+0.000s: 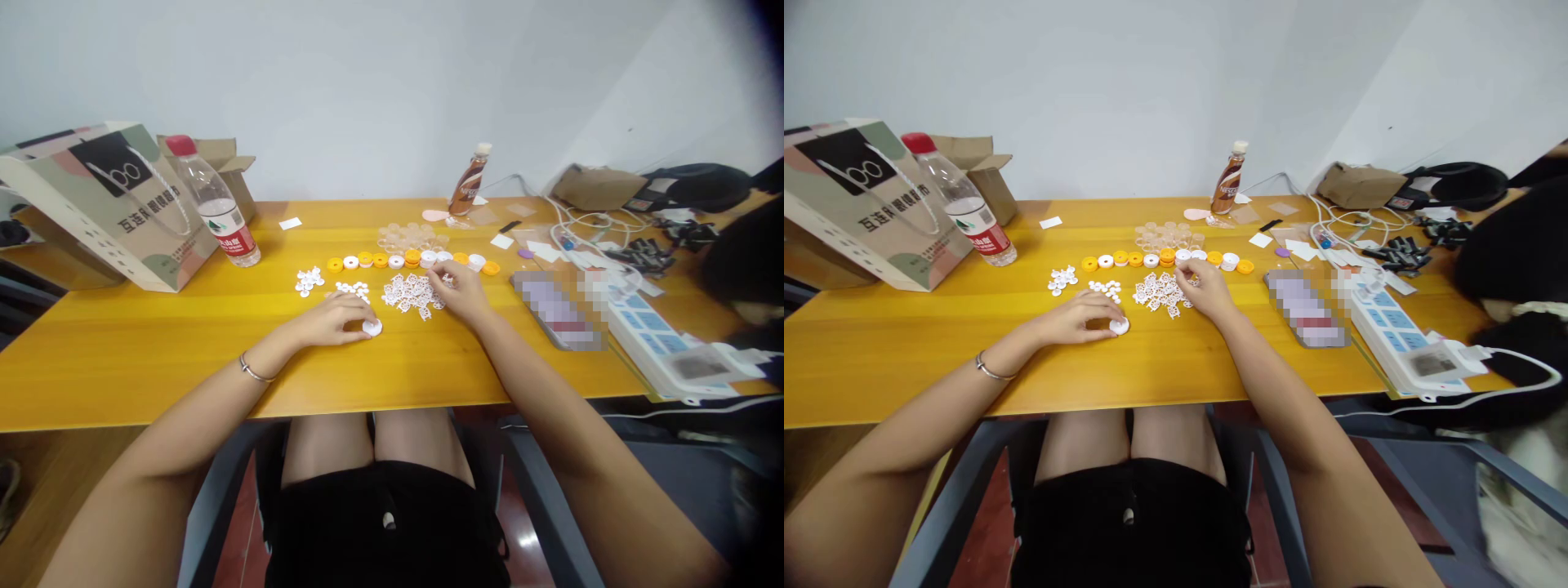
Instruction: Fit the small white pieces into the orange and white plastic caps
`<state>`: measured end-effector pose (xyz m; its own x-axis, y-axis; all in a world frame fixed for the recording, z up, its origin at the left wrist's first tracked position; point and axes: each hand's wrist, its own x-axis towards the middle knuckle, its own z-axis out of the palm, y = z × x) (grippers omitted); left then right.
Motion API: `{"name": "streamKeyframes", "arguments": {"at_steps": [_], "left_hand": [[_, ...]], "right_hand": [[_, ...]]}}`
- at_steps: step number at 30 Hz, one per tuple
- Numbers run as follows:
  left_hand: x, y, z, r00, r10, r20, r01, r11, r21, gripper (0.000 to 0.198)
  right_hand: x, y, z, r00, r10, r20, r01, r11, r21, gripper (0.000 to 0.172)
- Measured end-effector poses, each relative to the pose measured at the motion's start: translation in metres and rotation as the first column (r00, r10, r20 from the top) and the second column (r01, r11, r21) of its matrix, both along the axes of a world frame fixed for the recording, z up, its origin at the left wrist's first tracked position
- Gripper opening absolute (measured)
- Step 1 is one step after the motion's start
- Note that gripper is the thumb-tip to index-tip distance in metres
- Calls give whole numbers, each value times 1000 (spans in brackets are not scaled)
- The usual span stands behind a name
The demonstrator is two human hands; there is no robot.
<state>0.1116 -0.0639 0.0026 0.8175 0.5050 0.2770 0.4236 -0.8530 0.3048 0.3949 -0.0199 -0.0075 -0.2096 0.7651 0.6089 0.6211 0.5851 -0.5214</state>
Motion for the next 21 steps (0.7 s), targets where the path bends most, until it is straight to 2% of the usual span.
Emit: {"name": "streamKeyframes", "arguments": {"at_steps": [4,7,9,11,13,14,16,21], "left_hand": [[0,0,2,1000,22,20,-22,1000,5,30],[-7,5,5,983,158,97,-165,984,68,26],[-19,13,8,934,311,175,-335,933,132,25],[-34,23,9,854,458,248,-502,849,163,25],[-47,32,8,791,548,273,-598,786,155,25],[-53,35,7,779,572,257,-616,774,147,25],[-60,40,4,796,576,187,-602,786,138,24],[-60,39,5,898,440,20,-438,887,146,23]], "right_hand": [[0,1,0,1000,-1,1,1,1000,1,14],[0,0,0,1000,-5,-3,5,1000,0,13],[0,0,0,1000,-8,-5,8,1000,-3,12],[-1,-1,1,1000,-7,-8,7,1000,-4,12],[-1,-2,2,1000,-5,-8,5,1000,-3,12],[-1,-2,2,1000,-4,-8,4,1000,-3,12],[-1,-3,3,1000,-5,-10,5,1000,-6,12],[-1,-4,3,1000,-11,-21,11,1000,-11,12]]}}
